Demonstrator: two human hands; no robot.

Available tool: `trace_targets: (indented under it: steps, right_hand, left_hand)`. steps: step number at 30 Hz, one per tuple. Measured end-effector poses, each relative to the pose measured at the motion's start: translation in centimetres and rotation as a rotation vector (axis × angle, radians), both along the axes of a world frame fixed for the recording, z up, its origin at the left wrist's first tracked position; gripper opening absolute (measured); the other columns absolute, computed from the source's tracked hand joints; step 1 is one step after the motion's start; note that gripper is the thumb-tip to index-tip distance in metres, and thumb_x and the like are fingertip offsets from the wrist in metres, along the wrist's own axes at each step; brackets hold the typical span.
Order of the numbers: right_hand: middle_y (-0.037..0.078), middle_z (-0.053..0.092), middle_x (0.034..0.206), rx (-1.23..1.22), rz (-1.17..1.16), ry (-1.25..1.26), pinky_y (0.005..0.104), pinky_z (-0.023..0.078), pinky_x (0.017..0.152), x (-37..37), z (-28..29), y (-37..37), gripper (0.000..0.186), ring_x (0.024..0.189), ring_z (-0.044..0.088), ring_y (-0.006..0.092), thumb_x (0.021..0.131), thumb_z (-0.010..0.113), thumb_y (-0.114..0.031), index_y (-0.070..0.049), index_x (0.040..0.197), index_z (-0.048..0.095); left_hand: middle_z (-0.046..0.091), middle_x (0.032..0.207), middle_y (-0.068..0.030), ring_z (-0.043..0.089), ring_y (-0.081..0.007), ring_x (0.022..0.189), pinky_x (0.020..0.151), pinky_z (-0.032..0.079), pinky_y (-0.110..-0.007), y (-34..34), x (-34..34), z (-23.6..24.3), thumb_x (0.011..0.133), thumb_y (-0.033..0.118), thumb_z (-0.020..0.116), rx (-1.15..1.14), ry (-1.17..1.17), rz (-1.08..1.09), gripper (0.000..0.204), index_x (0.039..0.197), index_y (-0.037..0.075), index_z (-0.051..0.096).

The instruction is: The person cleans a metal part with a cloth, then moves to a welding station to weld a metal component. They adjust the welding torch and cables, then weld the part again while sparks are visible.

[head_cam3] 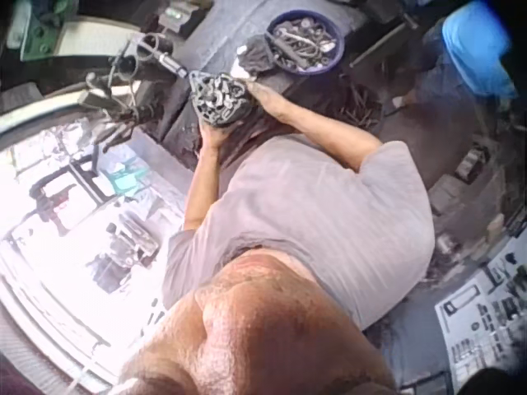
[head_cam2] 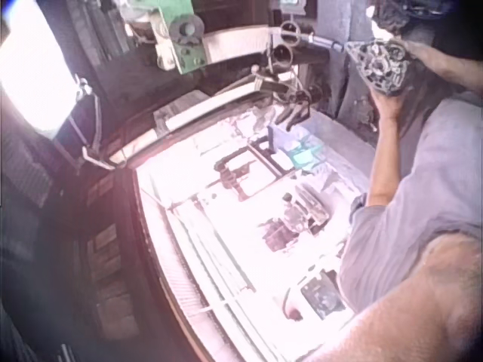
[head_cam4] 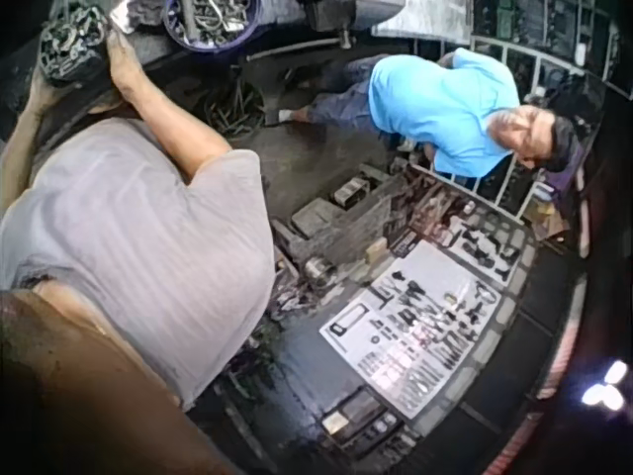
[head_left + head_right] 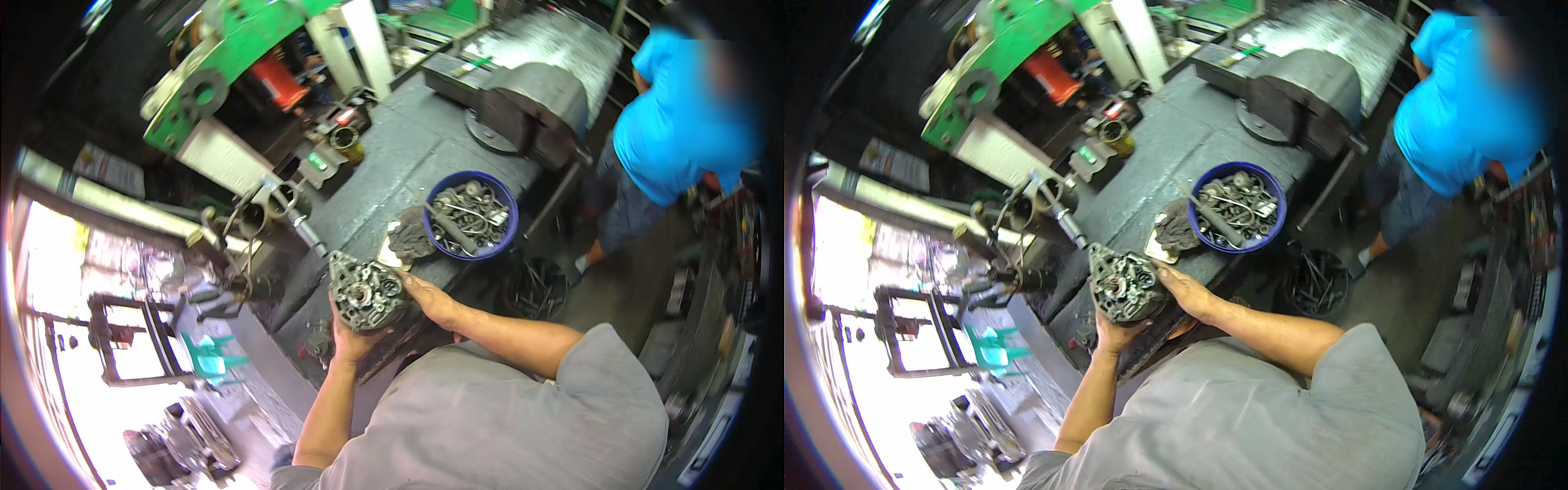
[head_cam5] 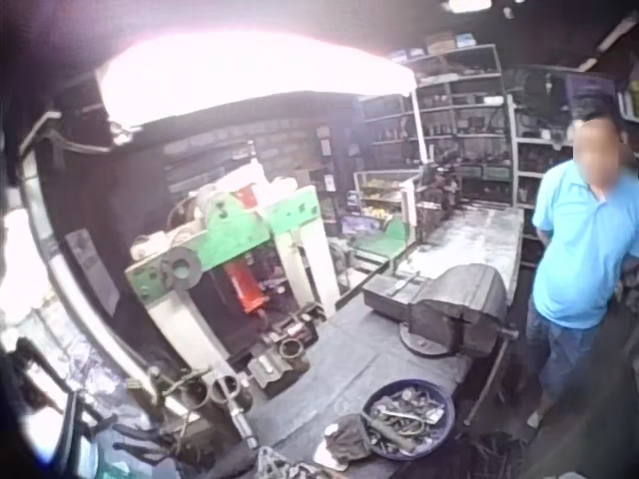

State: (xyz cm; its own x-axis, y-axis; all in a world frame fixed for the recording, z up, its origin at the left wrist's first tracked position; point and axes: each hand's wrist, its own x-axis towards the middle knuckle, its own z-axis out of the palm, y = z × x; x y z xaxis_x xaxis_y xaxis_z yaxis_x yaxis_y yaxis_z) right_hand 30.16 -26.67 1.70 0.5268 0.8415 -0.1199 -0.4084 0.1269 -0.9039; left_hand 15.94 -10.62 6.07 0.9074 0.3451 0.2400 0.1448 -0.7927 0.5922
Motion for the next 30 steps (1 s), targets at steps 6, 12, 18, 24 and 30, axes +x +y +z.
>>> trace_targets:
  steps: [6,12,18,24,30]
  right_hand:
    - [0.008,0.066,0.134,0.236,-0.076,0.571,0.0340,0.044,0.110,-0.6,3.8,0.2,0.061,0.121,0.060,0.0164,0.108,0.047,-0.053,-0.002,0.140,0.060]
    - [0.030,0.052,0.147,0.111,-0.414,-0.578,0.0391,0.030,0.121,-3.8,11.3,-6.6,0.104,0.143,0.044,0.0323,0.099,0.032,-0.078,0.012,0.149,0.042]
    - [0.014,0.065,0.125,0.554,-0.793,0.211,0.0387,0.044,0.107,-10.3,14.7,-14.7,0.089,0.122,0.058,0.0243,0.094,0.055,-0.074,-0.008,0.152,0.047]
    - [0.008,0.067,0.138,1.117,-0.841,0.548,0.0487,0.042,0.115,-18.6,12.8,-26.6,0.078,0.127,0.061,0.0272,0.092,0.056,-0.074,-0.012,0.140,0.062]
    - [0.009,0.065,0.141,1.429,-1.104,0.379,0.0468,0.043,0.115,-27.3,6.6,-43.0,0.062,0.126,0.062,0.0260,0.101,0.052,-0.059,-0.009,0.136,0.063]
  left_hand:
    - [0.053,0.141,-0.0161,0.051,-0.0309,0.133,0.117,0.036,-0.042,-1.6,0.8,1.8,0.046,0.016,0.100,-0.150,-0.125,0.018,0.130,0.154,0.000,0.027]
    - [0.051,0.148,-0.0188,0.051,-0.0304,0.134,0.117,0.038,-0.046,-1.3,-1.6,3.8,0.065,0.041,0.097,-0.245,-0.428,-0.272,0.116,0.153,-0.005,0.036]
    - [0.059,0.138,-0.0214,0.063,-0.0289,0.118,0.103,0.052,-0.046,-7.0,2.7,5.2,0.092,0.060,0.069,-0.660,-0.511,-0.768,0.084,0.141,-0.004,0.050]
    - [0.067,0.128,-0.0221,0.065,-0.0398,0.114,0.099,0.051,-0.052,-22.2,4.5,3.0,0.093,0.080,0.047,0.154,-0.543,-1.033,0.091,0.131,0.000,0.064]
    - [0.062,0.139,-0.0129,0.059,-0.0341,0.124,0.106,0.047,-0.052,-39.4,3.9,-2.9,0.093,0.052,0.064,0.165,0.394,-1.495,0.064,0.139,0.008,0.061]
